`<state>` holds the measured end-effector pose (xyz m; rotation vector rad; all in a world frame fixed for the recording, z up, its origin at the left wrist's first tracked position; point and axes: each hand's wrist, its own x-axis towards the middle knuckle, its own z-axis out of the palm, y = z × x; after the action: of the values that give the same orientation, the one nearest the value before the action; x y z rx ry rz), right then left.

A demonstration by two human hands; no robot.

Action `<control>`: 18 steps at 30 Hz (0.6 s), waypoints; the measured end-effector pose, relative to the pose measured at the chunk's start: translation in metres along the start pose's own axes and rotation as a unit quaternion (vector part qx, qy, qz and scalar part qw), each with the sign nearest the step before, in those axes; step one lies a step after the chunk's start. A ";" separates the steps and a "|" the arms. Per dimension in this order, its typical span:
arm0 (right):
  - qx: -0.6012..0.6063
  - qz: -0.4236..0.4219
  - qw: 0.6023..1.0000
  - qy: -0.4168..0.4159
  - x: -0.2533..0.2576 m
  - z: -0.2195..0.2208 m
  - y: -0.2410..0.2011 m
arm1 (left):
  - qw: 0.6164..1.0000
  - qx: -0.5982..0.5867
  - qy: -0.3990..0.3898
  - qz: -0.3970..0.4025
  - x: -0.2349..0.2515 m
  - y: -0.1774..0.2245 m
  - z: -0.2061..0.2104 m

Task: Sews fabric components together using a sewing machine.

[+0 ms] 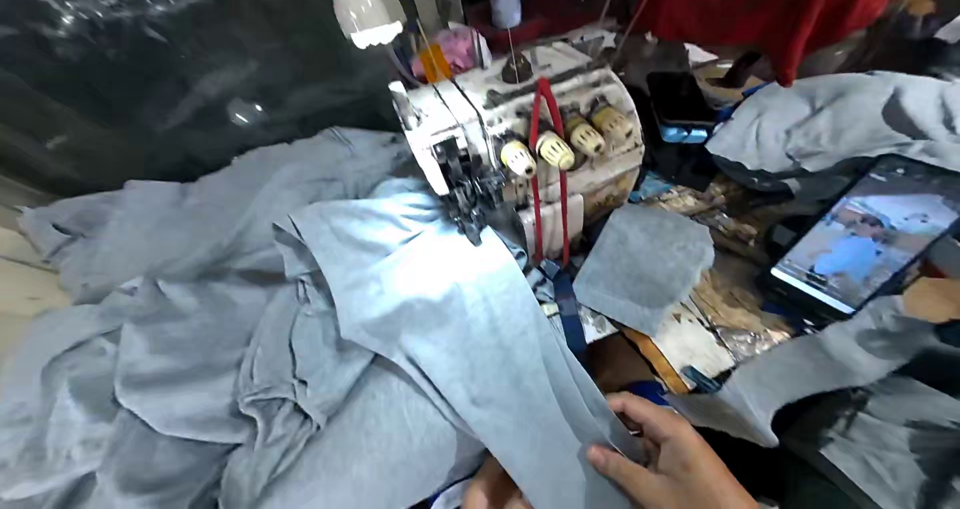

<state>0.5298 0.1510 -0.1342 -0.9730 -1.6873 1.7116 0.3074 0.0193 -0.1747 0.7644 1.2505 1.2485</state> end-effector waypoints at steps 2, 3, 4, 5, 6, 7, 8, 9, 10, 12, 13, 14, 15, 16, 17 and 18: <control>0.000 0.030 0.999 0.025 -0.013 0.003 0.006 | 0.989 -0.142 0.037 0.021 0.012 -0.017 0.022; 0.006 0.042 0.999 0.034 -0.020 0.003 0.006 | 0.983 -0.176 0.043 0.032 0.016 -0.022 0.028; 0.008 0.050 0.998 0.044 -0.026 0.002 0.007 | 0.980 -0.189 0.043 0.044 0.018 -0.026 0.030; 0.008 0.051 0.997 0.056 -0.030 0.000 0.008 | 0.980 -0.189 0.036 0.058 0.019 -0.028 0.029; 0.007 0.051 0.996 0.068 -0.033 -0.002 0.008 | 0.981 -0.176 0.026 0.073 0.019 -0.027 0.026; 0.009 0.051 0.996 0.076 -0.034 -0.004 0.006 | 0.983 -0.160 0.022 0.083 0.018 -0.025 0.023; 0.011 0.049 0.995 0.081 -0.034 -0.005 0.005 | 0.985 -0.147 0.028 0.083 0.015 -0.020 0.021; 0.013 0.046 0.995 0.084 -0.034 -0.006 0.005 | 0.986 -0.145 0.040 0.068 0.011 -0.014 0.022; 0.016 0.043 0.995 0.088 -0.034 -0.006 0.007 | 0.985 -0.154 0.057 0.044 0.006 -0.007 0.026; 0.017 0.038 0.995 0.088 -0.033 -0.007 0.009 | 0.970 -0.224 0.088 0.008 0.005 0.001 0.035; 0.014 0.034 0.996 0.086 -0.034 -0.008 0.008 | 0.960 -0.269 0.080 0.012 0.007 0.001 0.037; 0.010 0.025 0.996 0.085 -0.036 -0.009 0.006 | 0.950 -0.306 0.060 0.027 0.010 -0.002 0.036; 0.008 0.015 0.996 0.086 -0.037 -0.010 0.005 | 0.947 -0.313 0.052 0.044 0.012 -0.004 0.037; 0.005 0.009 0.996 0.087 -0.038 -0.011 0.005 | 0.956 -0.279 0.073 0.058 0.013 -0.005 0.040; 0.000 0.007 0.996 0.088 -0.038 -0.012 0.005 | 0.966 -0.224 0.106 0.069 0.014 -0.004 0.044; -0.002 0.007 0.996 0.085 -0.038 -0.014 0.006 | 0.974 -0.166 0.135 0.074 0.014 -0.002 0.047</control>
<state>0.5639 0.1283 -0.1347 -1.1014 -1.5783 1.5870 0.3507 0.0417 -0.1706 0.4586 1.1708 1.6768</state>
